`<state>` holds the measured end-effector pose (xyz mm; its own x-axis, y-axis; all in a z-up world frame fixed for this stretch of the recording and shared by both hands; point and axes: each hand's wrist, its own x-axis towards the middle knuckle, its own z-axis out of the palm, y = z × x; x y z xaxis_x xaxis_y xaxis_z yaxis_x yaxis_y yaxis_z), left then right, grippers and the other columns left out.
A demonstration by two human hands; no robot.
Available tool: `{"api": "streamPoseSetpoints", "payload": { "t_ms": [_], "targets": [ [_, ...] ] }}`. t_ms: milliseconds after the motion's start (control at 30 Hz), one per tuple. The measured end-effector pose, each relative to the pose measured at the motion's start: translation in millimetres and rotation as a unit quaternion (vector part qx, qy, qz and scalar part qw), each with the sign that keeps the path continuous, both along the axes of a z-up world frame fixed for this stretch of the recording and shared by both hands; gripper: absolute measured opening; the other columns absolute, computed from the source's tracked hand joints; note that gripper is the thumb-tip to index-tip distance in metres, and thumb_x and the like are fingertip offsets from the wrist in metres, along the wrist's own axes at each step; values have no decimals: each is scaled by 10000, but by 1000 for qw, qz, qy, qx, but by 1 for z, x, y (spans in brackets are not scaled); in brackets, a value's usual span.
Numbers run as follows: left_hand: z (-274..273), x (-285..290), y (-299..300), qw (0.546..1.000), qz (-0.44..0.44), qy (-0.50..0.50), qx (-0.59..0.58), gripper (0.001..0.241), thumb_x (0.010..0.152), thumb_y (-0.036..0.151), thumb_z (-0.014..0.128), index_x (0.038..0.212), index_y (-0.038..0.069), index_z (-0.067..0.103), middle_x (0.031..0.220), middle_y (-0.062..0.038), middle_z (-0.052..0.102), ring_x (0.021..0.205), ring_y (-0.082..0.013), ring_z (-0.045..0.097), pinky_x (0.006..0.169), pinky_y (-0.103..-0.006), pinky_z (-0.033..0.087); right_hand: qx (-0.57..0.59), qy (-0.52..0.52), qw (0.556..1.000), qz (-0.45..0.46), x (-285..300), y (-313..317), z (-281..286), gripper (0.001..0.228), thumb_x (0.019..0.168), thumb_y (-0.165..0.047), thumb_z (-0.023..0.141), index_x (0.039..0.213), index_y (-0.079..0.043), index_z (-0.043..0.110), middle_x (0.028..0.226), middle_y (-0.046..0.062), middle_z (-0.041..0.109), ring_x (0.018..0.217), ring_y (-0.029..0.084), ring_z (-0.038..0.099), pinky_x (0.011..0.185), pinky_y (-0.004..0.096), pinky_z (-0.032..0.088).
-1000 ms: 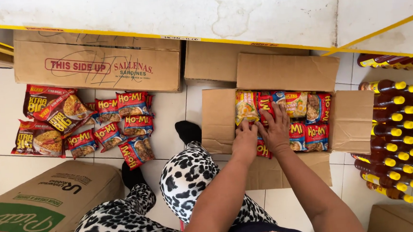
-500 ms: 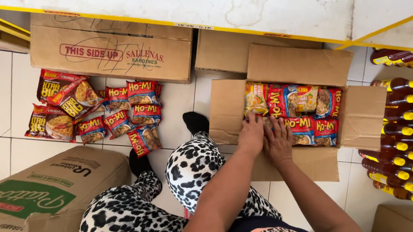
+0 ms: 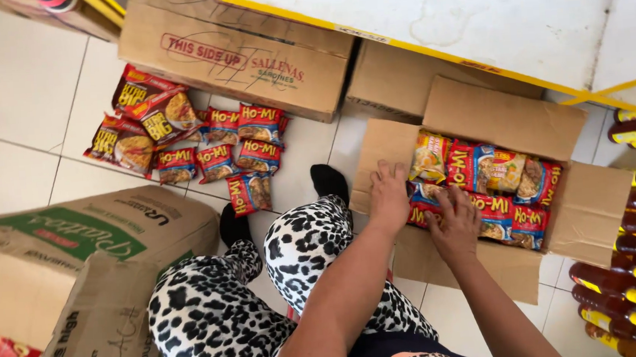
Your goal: Sort and organize packaged instant noodles from open boxes into specific groups on the floor or in containers.
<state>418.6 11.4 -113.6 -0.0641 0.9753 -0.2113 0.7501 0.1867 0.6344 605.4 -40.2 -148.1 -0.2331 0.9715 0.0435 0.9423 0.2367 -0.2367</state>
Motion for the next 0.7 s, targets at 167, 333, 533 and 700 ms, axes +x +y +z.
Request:
{"api": "streamPoseSetpoints", "payload": {
  "t_ms": [167, 333, 533, 700],
  "targets": [
    [42, -26, 0, 992, 73, 33, -98, 719, 725, 20, 735, 1382, 59, 445, 1446, -252, 348, 1225, -445, 466, 957, -502, 499, 51, 7, 996, 75, -23, -15, 38, 522, 878, -399, 745, 1357, -216, 648, 1494, 109, 503, 1375, 333, 466, 1146, 515, 336],
    [-4, -15, -9, 990, 111, 53, -68, 685, 749, 43, 760, 1370, 71, 472, 1456, -261, 350, 1209, -443, 480, 952, -495, 507, 40, 1, 991, 127, -27, -20, 18, 449, 872, -325, 757, 1306, -237, 682, 1411, 61, 579, 1302, 313, 529, 1114, 475, 392],
    [13, -20, -4, 994, 90, -34, -57, 651, 753, 80, 775, 1338, 49, 492, 1383, -230, 417, 1235, -437, 494, 996, -487, 502, 7, 9, 993, 118, -26, -12, 18, 411, 858, -288, 750, 1264, -268, 695, 1381, 57, 603, 1280, 312, 532, 1115, 469, 402],
    [11, -29, -4, 988, 106, -101, -57, 593, 808, 151, 783, 1318, 44, 500, 1362, -222, 441, 1234, -442, 508, 1002, -488, 495, -28, 75, 991, 103, -21, -10, 24, 409, 869, -303, 733, 1274, -263, 688, 1397, 75, 587, 1301, 313, 529, 1119, 459, 410]
  ]
}}
